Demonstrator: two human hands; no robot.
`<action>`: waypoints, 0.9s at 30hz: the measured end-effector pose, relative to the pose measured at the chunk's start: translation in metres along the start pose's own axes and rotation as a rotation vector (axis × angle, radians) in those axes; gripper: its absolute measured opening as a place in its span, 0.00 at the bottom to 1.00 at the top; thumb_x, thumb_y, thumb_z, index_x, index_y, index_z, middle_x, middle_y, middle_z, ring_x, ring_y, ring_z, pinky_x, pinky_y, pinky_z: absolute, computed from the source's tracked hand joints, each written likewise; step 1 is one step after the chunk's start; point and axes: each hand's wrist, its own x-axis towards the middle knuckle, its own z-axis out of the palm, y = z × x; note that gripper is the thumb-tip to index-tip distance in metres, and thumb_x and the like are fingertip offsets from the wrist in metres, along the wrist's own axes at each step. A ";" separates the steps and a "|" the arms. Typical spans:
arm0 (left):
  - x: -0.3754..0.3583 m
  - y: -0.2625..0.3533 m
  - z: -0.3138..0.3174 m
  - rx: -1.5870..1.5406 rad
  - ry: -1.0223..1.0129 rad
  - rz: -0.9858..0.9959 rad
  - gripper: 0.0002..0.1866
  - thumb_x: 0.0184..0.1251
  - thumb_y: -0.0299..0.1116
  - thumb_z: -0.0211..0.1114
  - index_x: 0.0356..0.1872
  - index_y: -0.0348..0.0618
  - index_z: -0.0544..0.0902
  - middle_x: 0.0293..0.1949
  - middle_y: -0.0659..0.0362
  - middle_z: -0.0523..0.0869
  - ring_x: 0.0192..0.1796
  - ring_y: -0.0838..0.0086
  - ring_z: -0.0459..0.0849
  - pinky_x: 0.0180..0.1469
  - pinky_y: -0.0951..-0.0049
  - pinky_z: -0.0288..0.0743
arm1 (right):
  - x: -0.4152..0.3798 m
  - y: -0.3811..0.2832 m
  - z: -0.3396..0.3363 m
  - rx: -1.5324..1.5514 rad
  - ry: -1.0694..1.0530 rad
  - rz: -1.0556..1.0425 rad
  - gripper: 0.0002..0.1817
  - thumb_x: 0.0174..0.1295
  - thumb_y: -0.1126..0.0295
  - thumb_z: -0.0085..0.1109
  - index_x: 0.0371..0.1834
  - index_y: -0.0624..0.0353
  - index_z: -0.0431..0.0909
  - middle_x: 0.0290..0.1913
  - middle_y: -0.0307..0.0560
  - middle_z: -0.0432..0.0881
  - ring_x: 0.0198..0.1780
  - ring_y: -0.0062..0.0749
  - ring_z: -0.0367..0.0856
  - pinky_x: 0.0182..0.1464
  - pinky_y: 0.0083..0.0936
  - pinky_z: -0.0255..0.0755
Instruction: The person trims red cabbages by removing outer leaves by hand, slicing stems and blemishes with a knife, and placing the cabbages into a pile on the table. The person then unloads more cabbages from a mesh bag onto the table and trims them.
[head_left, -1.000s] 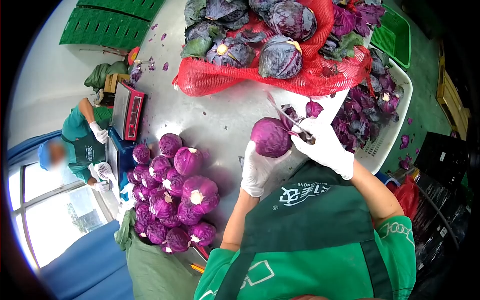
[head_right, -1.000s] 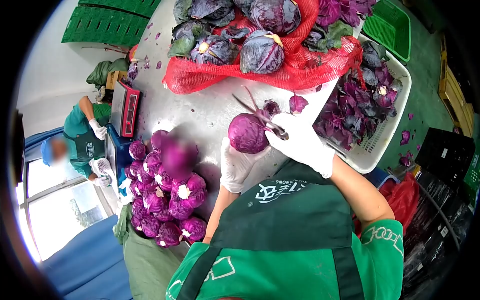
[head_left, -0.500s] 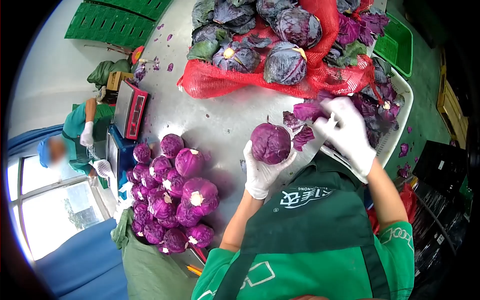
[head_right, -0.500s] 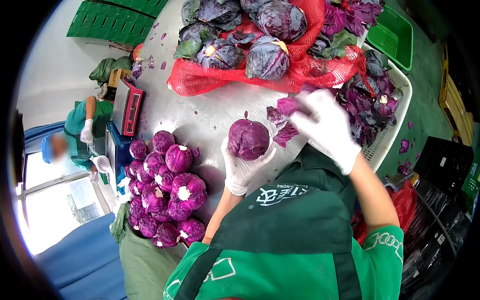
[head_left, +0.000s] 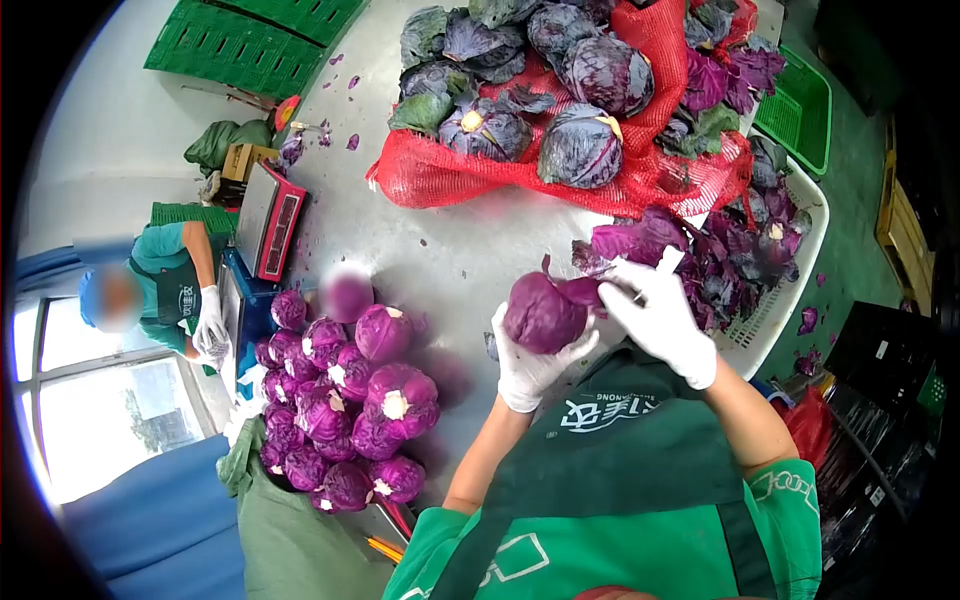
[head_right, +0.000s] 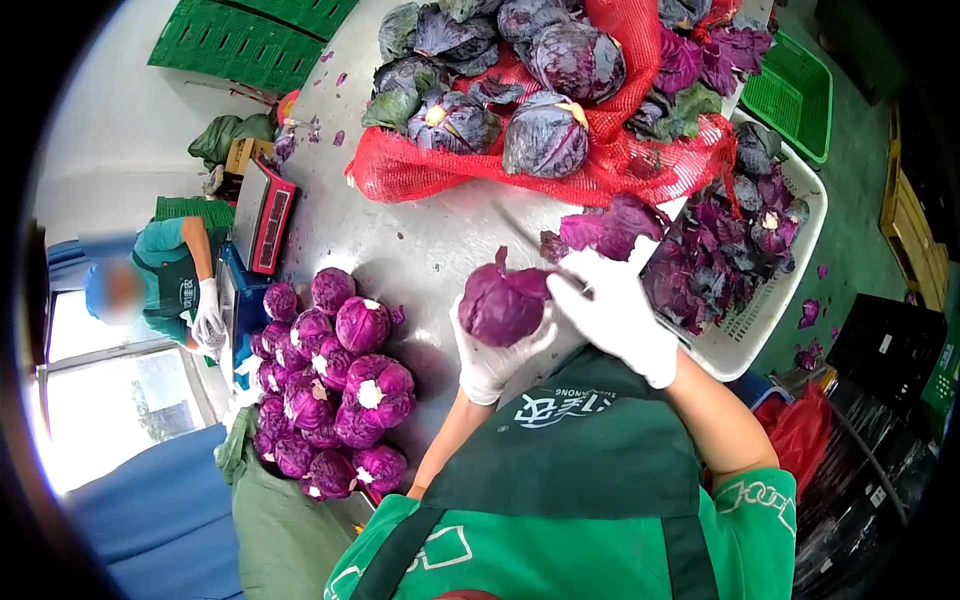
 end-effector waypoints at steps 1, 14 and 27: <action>-0.002 0.001 -0.007 0.206 -0.009 0.057 0.36 0.64 0.56 0.64 0.68 0.51 0.67 0.65 0.52 0.74 0.67 0.58 0.72 0.69 0.44 0.69 | 0.007 -0.003 -0.014 0.011 0.057 0.048 0.09 0.64 0.67 0.63 0.39 0.63 0.81 0.28 0.46 0.80 0.32 0.32 0.80 0.39 0.29 0.74; 0.006 0.011 -0.045 1.861 0.067 0.269 0.33 0.48 0.52 0.82 0.57 0.62 0.80 0.51 0.71 0.87 0.57 0.70 0.83 0.65 0.58 0.67 | 0.040 -0.016 0.012 0.458 -0.418 0.255 0.13 0.65 0.68 0.66 0.49 0.63 0.82 0.40 0.39 0.82 0.42 0.21 0.80 0.50 0.21 0.74; 0.018 0.015 -0.019 0.805 0.069 -0.018 0.32 0.50 0.49 0.79 0.57 0.62 0.78 0.51 0.74 0.86 0.57 0.72 0.82 0.68 0.56 0.66 | 0.048 -0.037 -0.047 0.741 -0.347 0.440 0.08 0.61 0.69 0.68 0.39 0.60 0.83 0.32 0.31 0.79 0.34 0.13 0.73 0.39 0.16 0.67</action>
